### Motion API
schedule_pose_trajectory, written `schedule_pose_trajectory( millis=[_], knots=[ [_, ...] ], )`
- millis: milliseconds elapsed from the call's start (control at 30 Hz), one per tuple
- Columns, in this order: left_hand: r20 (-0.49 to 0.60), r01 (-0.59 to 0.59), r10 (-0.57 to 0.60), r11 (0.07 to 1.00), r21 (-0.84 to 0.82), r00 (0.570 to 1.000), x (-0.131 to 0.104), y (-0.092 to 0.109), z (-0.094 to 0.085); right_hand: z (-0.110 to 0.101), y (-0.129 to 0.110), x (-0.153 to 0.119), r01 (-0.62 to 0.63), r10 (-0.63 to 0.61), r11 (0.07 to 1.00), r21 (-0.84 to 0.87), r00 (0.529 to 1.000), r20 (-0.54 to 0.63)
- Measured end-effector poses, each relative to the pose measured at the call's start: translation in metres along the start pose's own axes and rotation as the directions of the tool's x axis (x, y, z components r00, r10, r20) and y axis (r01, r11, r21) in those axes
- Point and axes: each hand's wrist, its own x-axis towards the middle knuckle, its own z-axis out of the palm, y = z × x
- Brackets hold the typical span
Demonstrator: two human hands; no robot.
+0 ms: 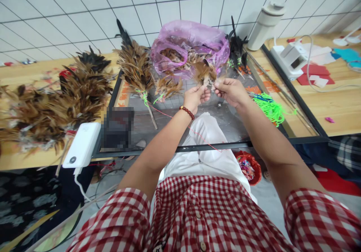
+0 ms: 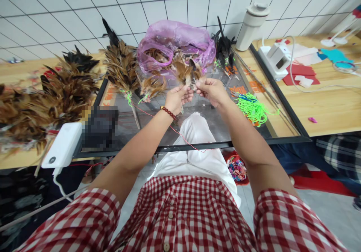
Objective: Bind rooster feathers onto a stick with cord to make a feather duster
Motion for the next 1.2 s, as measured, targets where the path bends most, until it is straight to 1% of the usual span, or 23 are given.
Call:
schedule_pose_trajectory(
  millis=[67, 200, 300, 367, 433, 500, 533, 567, 633, 667, 700, 800, 933, 967, 1033, 1133, 1167, 1200],
  knots=[
    [0.019, 0.015, -0.015, 1.000, 0.014, 1.000, 0.000, 0.000, 0.000, 0.005, 0.002, -0.002, 0.063, -0.063, 0.998, -0.016, 0.998, -0.009],
    [0.064, 0.013, -0.016, 0.999, 0.048, 0.998, 0.002, -0.002, -0.002, 0.013, 0.010, -0.002, 0.218, -0.222, 0.967, -0.132, 0.975, -0.014],
    [0.108, 0.001, -0.011, 0.995, 0.100, 0.994, 0.005, -0.003, -0.005, 0.012, 0.012, 0.000, 0.307, -0.328, 0.923, -0.233, 0.943, -0.057],
    [0.129, -0.017, -0.001, 0.991, 0.136, 0.992, 0.006, -0.004, -0.007, 0.009, 0.012, 0.002, 0.326, -0.350, 0.914, -0.243, 0.934, -0.065],
    [0.151, -0.032, 0.008, 0.988, 0.153, 0.988, 0.007, -0.003, -0.008, 0.005, 0.010, 0.002, 0.267, -0.277, 0.947, -0.177, 0.960, -0.031],
    [0.195, -0.010, -0.020, 0.989, 0.149, 0.981, 0.005, -0.002, -0.009, 0.000, 0.006, 0.000, 0.145, -0.140, 0.987, -0.075, 0.988, 0.067],
    [0.227, 0.022, -0.055, 0.989, 0.146, 0.972, 0.004, -0.001, -0.008, -0.002, 0.004, -0.001, 0.076, -0.070, 0.997, -0.034, 0.988, 0.139],
    [0.260, 0.066, -0.102, 0.987, 0.145, 0.960, 0.002, 0.000, -0.008, -0.004, 0.002, -0.003, 0.010, -0.008, 1.000, -0.008, 0.976, 0.217],
    [0.315, 0.163, -0.206, 0.974, 0.157, 0.926, -0.002, 0.002, -0.006, -0.008, -0.002, -0.007, -0.087, 0.078, 0.996, 0.010, 0.935, 0.346],
    [0.333, 0.202, -0.248, 0.965, 0.166, 0.910, -0.003, 0.003, -0.006, -0.009, -0.003, -0.008, -0.112, 0.098, 0.994, 0.014, 0.920, 0.380],
    [0.343, 0.229, -0.277, 0.958, 0.174, 0.898, -0.004, 0.003, -0.005, -0.009, -0.004, -0.009, -0.122, 0.103, 0.992, 0.023, 0.916, 0.388],
    [0.364, 0.245, -0.304, 0.949, 0.200, 0.880, -0.005, 0.003, -0.006, -0.006, -0.002, -0.009, -0.084, 0.059, 0.994, 0.064, 0.944, 0.325],
    [0.392, 0.191, -0.279, 0.950, 0.247, 0.877, -0.004, 0.001, -0.008, -0.001, 0.001, -0.006, -0.029, 0.022, 0.999, 0.034, 0.982, 0.185],
    [0.388, 0.171, -0.266, 0.950, 0.262, 0.882, -0.004, 0.000, -0.007, 0.001, 0.001, -0.005, -0.021, 0.017, 1.000, 0.023, 0.989, 0.146],
    [0.349, 0.124, -0.230, 0.945, 0.301, 0.909, -0.004, -0.003, -0.006, 0.003, 0.000, -0.005, -0.017, 0.016, 1.000, 0.004, 0.995, 0.093],
    [0.277, 0.080, -0.183, 0.935, 0.346, 0.943, -0.004, -0.003, -0.003, 0.005, 0.001, -0.005, -0.036, 0.037, 0.999, -0.010, 0.993, 0.112],
    [0.254, 0.073, -0.161, 0.943, 0.323, 0.954, -0.004, -0.002, -0.003, 0.005, 0.001, -0.005, -0.018, 0.020, 1.000, -0.017, 0.993, 0.116],
    [0.228, 0.059, -0.125, 0.960, 0.274, 0.966, -0.003, 0.000, -0.003, 0.004, 0.001, -0.003, 0.027, -0.023, 0.999, -0.033, 0.995, 0.097]
  ],
)
